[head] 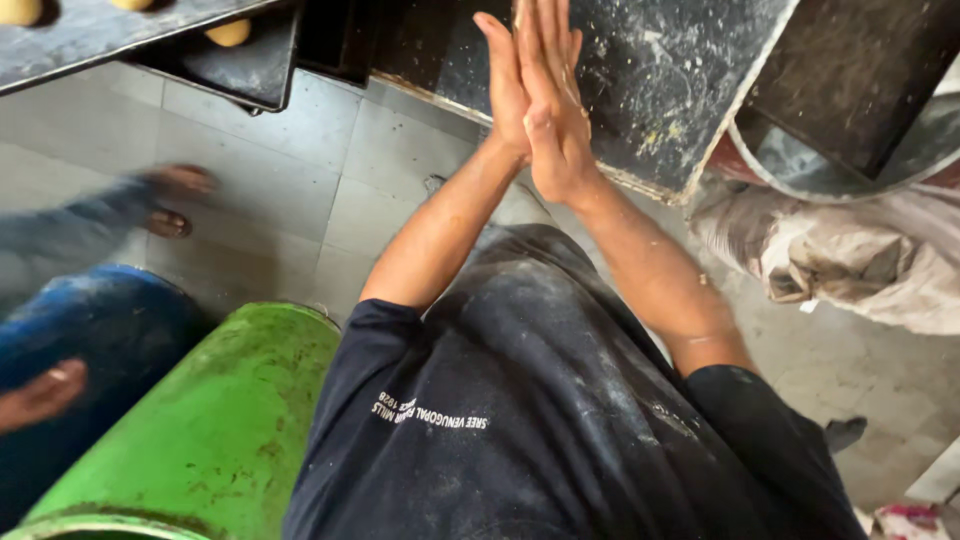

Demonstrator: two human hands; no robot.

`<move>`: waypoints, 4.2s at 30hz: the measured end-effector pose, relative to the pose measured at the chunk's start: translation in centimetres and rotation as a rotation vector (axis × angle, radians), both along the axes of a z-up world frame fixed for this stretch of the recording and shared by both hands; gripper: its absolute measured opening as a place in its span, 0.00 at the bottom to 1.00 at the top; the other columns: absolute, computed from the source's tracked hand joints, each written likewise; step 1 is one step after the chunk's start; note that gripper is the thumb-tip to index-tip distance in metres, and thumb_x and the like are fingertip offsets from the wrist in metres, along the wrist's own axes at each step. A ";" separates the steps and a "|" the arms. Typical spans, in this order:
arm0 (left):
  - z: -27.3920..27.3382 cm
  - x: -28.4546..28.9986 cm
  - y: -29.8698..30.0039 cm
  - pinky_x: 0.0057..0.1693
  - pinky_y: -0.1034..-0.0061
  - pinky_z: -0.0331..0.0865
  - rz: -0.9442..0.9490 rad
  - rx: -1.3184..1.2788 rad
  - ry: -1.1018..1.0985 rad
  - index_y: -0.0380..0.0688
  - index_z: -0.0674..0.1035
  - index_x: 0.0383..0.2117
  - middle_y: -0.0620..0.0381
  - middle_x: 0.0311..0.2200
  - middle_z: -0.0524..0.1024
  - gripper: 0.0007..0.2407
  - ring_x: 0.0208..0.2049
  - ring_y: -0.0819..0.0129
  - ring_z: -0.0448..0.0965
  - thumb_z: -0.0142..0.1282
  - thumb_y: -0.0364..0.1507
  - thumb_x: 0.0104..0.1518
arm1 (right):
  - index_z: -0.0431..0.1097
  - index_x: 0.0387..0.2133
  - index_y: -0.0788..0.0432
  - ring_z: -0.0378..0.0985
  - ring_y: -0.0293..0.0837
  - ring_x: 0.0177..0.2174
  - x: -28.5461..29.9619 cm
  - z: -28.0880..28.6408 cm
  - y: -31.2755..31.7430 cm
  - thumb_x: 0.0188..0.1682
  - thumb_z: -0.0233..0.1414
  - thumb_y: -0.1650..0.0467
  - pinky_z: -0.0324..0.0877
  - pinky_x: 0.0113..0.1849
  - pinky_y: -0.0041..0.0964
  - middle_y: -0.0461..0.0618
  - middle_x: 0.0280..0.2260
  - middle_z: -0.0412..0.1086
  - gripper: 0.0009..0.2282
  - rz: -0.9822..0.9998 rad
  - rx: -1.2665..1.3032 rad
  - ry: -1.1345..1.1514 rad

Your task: The person repeatedly pinches small portions of dough from a larger mass on a table, rolls them into uniform balls between their palms, and places them onto a metal baking tray. The process is continuous and repetitive, filling the tray with prepared dough balls.

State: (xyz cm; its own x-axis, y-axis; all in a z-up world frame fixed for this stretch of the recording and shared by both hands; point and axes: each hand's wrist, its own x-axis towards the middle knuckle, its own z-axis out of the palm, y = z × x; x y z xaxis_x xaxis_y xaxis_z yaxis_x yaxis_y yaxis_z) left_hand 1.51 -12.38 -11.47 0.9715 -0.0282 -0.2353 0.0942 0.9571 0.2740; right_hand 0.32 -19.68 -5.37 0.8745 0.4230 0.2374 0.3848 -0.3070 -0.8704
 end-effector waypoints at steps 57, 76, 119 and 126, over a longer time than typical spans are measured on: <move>-1.9 -1.0 2.3 0.75 0.71 0.46 -0.082 0.623 -0.338 0.47 0.53 0.73 0.52 0.72 0.51 0.24 0.71 0.66 0.49 0.39 0.42 0.77 | 0.60 0.64 0.64 0.67 0.51 0.61 2.5 -4.4 -3.5 0.63 0.47 0.70 0.61 0.62 0.40 0.60 0.62 0.62 0.18 -0.191 0.341 0.034; -4.5 -2.9 0.0 0.79 0.71 0.31 -0.049 1.061 -0.438 0.48 0.46 0.76 0.54 0.76 0.39 0.35 0.76 0.61 0.35 0.16 0.58 0.70 | 0.45 0.70 0.68 0.47 0.54 0.71 0.9 -2.0 -1.7 0.60 0.30 0.50 0.53 0.67 0.41 0.62 0.72 0.45 0.36 -0.024 0.279 0.125; 5.0 -2.8 2.6 0.77 0.72 0.31 0.023 0.934 -0.504 0.53 0.38 0.76 0.60 0.75 0.28 0.33 0.77 0.65 0.28 0.28 0.53 0.71 | 0.31 0.72 0.65 0.21 0.59 0.70 0.5 3.2 0.3 0.64 0.38 0.55 0.29 0.69 0.57 0.66 0.71 0.22 0.34 0.054 0.206 0.049; 7.4 -2.9 3.0 0.78 0.67 0.31 -0.037 0.618 -0.286 0.50 0.38 0.74 0.49 0.76 0.28 0.36 0.77 0.58 0.29 0.37 0.55 0.69 | 0.34 0.75 0.59 0.24 0.53 0.70 0.4 5.1 1.4 0.57 0.41 0.52 0.24 0.68 0.52 0.58 0.74 0.23 0.38 0.102 0.084 -0.192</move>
State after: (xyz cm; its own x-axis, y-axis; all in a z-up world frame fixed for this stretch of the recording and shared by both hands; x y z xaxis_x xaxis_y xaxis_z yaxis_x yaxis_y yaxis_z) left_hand -1.35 -9.39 -4.05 0.9989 -0.0058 0.0466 -0.0332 0.6146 0.7882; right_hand 0.68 -18.32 -0.25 0.7633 0.4788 0.4337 0.5715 -0.1875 -0.7989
